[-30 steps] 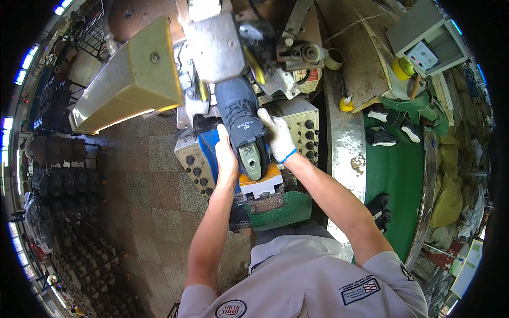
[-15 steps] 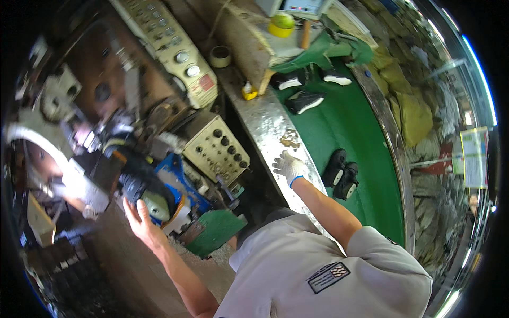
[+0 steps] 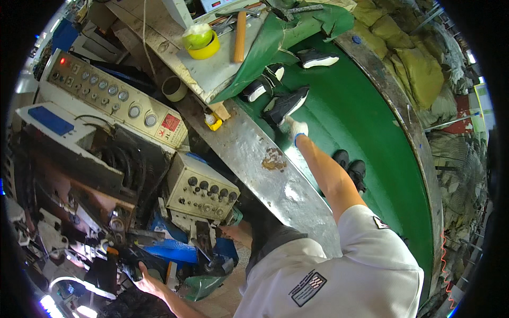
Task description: The person picks up black shoe uppers on lasts from a conveyor, positions them into an industrial lasting machine one at a time, and places the processed shoes back on the conveyor belt.
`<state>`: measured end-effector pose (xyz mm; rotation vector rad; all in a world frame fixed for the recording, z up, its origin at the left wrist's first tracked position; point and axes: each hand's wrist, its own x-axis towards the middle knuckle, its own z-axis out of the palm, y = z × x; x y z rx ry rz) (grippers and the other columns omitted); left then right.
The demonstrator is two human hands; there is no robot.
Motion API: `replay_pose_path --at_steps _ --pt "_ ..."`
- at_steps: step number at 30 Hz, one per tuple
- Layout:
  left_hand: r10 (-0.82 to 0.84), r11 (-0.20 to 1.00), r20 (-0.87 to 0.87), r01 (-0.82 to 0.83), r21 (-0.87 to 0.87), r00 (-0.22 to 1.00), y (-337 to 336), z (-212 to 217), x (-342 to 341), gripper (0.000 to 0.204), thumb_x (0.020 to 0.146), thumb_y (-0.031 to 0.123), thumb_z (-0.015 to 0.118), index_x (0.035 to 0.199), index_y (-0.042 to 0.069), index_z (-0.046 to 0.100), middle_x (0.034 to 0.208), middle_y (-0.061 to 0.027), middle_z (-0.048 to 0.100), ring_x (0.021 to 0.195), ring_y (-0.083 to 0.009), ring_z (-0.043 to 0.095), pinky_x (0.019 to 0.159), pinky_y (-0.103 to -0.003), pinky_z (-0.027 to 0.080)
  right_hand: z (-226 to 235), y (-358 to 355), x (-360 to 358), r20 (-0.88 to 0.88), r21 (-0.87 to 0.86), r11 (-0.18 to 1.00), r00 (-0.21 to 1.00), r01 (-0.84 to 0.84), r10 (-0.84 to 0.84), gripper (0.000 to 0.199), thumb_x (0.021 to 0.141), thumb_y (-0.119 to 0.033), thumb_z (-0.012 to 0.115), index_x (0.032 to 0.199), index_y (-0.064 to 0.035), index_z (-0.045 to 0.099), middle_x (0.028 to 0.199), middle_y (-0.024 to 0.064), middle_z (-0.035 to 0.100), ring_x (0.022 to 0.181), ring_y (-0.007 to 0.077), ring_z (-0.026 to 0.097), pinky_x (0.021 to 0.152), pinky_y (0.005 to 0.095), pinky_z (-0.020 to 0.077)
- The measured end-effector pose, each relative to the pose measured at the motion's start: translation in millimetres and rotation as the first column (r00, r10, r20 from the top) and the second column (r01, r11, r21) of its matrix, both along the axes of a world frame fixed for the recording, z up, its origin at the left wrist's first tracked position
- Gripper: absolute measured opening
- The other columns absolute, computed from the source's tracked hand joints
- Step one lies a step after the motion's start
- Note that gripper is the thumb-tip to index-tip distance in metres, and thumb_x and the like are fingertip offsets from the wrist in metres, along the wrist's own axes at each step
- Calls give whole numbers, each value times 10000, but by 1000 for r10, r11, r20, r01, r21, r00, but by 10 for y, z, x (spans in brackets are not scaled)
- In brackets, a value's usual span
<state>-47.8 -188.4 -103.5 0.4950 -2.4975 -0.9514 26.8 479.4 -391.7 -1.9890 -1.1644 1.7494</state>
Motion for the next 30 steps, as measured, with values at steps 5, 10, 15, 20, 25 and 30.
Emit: replay_pose_path --at_steps 5,10,15,20,25,30 --pt "64 994 59 -69 80 996 -165 -112 -147 311 813 182 788 973 -80 734 899 -111 712 742 -202 595 749 -375 487 -443 644 -504 242 272 954 969 -125 58 1054 667 -471 847 1333 189 367 1260 317 607 1150 377 633 1015 352 478" --pt "-12 977 20 7 212 1000 210 -42 -161 381 806 88 761 1147 -63 687 1053 -87 705 879 -227 621 865 -360 483 -640 853 -335 -138 277 961 990 4 36 615 691 -256 869 1146 78 625 1077 162 708 938 270 690 869 350 539" --pt "-57 982 49 47 182 997 215 167 -44 368 790 73 773 1135 -28 696 1083 -92 721 951 -206 640 924 -342 475 -54 110 141 -658 -153 987 750 -46 -67 349 882 -51 708 1214 4 615 1151 104 670 989 274 658 914 439 544" --pt "34 980 154 -63 187 987 38 166 -101 483 728 178 837 1137 -29 683 1077 -147 723 971 -232 659 921 -351 485 994 -1521 858 -898 -202 863 439 -463 26 685 927 -421 647 1445 -23 441 1414 154 539 1273 364 532 1136 506 376" --pt "-126 941 138 75 331 982 -400 -43 -106 617 691 195 833 1219 -47 625 1100 -179 704 1015 -277 670 910 -352 499 2100 -2938 579 -918 -366 664 371 -652 -142 539 939 -425 583 1337 -67 528 1200 231 623 1049 393 646 910 531 548" --pt "-498 867 530 408 287 686 -961 142 338 854 683 85 805 1452 -14 448 1371 -225 571 1263 -272 563 1076 -338 423 2571 -3681 166 -912 -210 519 357 -829 202 437 974 -298 560 1283 11 557 1126 183 669 962 270 691 854 404 582"
